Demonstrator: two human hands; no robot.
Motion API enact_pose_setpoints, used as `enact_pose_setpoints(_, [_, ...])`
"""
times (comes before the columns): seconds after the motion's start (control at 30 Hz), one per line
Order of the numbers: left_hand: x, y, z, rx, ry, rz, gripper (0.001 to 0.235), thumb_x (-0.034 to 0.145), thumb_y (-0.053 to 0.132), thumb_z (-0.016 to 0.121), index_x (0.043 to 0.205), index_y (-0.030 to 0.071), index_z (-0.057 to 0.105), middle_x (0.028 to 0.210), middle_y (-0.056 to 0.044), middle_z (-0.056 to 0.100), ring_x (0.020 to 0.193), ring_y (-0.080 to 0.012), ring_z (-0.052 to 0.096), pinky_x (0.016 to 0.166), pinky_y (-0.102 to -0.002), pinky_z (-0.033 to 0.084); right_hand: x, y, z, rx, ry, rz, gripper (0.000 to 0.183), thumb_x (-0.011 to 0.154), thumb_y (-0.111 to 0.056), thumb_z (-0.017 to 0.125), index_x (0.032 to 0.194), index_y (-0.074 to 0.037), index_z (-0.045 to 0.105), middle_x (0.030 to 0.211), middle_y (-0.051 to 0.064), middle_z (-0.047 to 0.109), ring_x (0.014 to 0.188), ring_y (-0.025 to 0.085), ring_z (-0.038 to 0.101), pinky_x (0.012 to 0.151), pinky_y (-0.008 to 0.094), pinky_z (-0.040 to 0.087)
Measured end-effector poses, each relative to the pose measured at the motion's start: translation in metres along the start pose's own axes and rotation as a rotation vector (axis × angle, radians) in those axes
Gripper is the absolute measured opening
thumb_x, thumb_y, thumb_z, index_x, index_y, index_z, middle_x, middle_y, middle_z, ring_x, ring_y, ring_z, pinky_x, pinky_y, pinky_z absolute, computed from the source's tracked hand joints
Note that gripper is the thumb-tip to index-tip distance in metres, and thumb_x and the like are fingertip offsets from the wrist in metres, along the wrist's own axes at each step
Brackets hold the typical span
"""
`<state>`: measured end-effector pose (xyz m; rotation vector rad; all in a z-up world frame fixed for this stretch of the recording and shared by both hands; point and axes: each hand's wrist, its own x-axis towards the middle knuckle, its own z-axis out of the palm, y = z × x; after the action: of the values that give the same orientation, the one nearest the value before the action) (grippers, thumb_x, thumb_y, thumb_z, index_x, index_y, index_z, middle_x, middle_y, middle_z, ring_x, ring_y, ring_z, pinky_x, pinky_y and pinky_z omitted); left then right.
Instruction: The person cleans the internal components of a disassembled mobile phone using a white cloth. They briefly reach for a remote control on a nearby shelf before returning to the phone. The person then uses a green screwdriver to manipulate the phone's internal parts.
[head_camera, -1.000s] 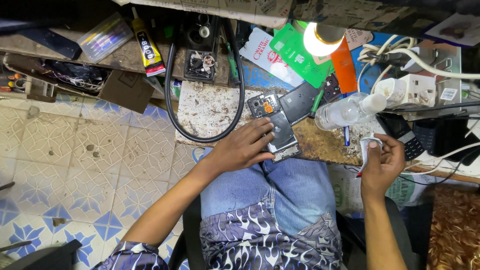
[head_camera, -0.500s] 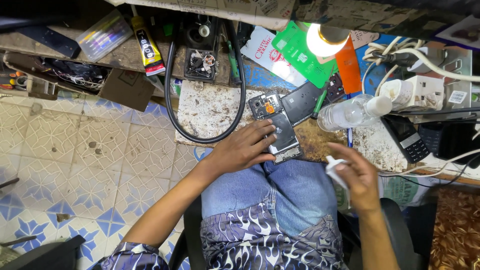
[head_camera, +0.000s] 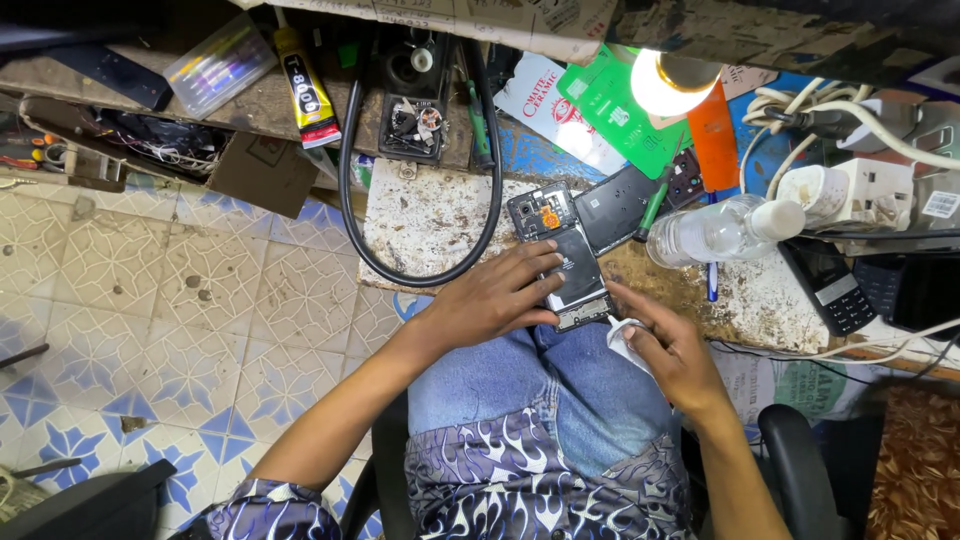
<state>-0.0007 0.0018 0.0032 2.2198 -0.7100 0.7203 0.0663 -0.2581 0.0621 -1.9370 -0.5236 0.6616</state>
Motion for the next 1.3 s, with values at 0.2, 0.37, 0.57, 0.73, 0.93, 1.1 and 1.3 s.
enact_pose_setpoints(0.2, [-0.001,0.001,0.000,0.010,-0.016,-0.013,0.045,0.097,0.031,0.070,0.125,-0.004,0.065,0.121,-0.025,0.066,0.124,-0.0439,0.062,0.106,-0.050,0.051,0.002,-0.008,-0.003,-0.047,-0.049,-0.017,0.060,0.088,-0.014,0.054,0.147,-0.013,0.062,0.092,0.020,0.071,0.082,0.029,0.060,0.076,0.047,0.048])
enact_pose_setpoints(0.37, [0.001,0.001,-0.002,0.021,-0.027,-0.007,0.046,0.096,0.033,0.071,0.125,-0.003,0.066,0.121,-0.025,0.066,0.125,-0.0431,0.061,0.107,-0.050,0.051,0.002,-0.011,-0.004,-0.082,-0.080,-0.027,0.060,0.089,-0.013,0.054,0.149,-0.015,0.061,0.083,0.017,0.072,0.075,0.023,0.059,0.072,0.044,0.048])
enact_pose_setpoints(0.57, [-0.005,-0.001,0.006,0.036,-0.105,0.005,0.052,0.097,0.043,0.065,0.129,0.003,0.066,0.127,-0.022,0.066,0.132,-0.0381,0.057,0.115,-0.047,0.044,0.002,0.005,-0.005,-0.080,-0.099,-0.029,0.060,0.089,-0.013,0.054,0.149,-0.013,0.060,0.112,0.022,0.076,0.104,0.037,0.068,0.088,0.053,0.050])
enact_pose_setpoints(0.73, [-0.005,-0.003,0.006,0.031,-0.139,0.060,0.060,0.095,0.052,0.062,0.131,0.004,0.066,0.130,-0.022,0.066,0.134,-0.0390,0.055,0.117,-0.049,0.041,0.003,0.013,-0.005,-0.077,-0.110,-0.050,0.057,0.090,-0.010,0.054,0.147,-0.012,0.062,0.132,0.022,0.070,0.127,0.046,0.059,0.100,0.059,0.046])
enact_pose_setpoints(0.93, [-0.008,-0.005,0.011,0.040,-0.169,0.036,0.063,0.094,0.057,0.060,0.131,0.006,0.067,0.133,-0.021,0.065,0.139,-0.0378,0.052,0.120,-0.048,0.038,0.003,0.015,-0.006,-0.072,-0.114,-0.049,0.056,0.091,-0.011,0.053,0.146,-0.013,0.062,0.135,0.022,0.069,0.128,0.047,0.058,0.103,0.061,0.044])
enact_pose_setpoints(1.1, [-0.005,-0.005,0.010,0.019,-0.170,0.009,0.062,0.094,0.056,0.061,0.130,0.007,0.067,0.133,-0.021,0.065,0.139,-0.0384,0.052,0.120,-0.049,0.039,0.004,0.011,-0.006,-0.052,-0.100,-0.028,0.056,0.089,-0.009,0.054,0.144,-0.013,0.064,0.133,0.021,0.070,0.124,0.046,0.062,0.100,0.060,0.047])
enact_pose_setpoints(1.3, [-0.001,-0.005,0.001,-0.050,-0.111,0.066,0.059,0.094,0.051,0.065,0.132,0.005,0.065,0.135,-0.023,0.062,0.138,-0.0433,0.052,0.118,-0.051,0.042,0.003,0.025,-0.006,0.048,-0.037,0.040,0.057,0.085,-0.016,0.056,0.141,-0.012,0.068,0.129,0.020,0.073,0.128,0.035,0.060,0.104,0.055,0.046])
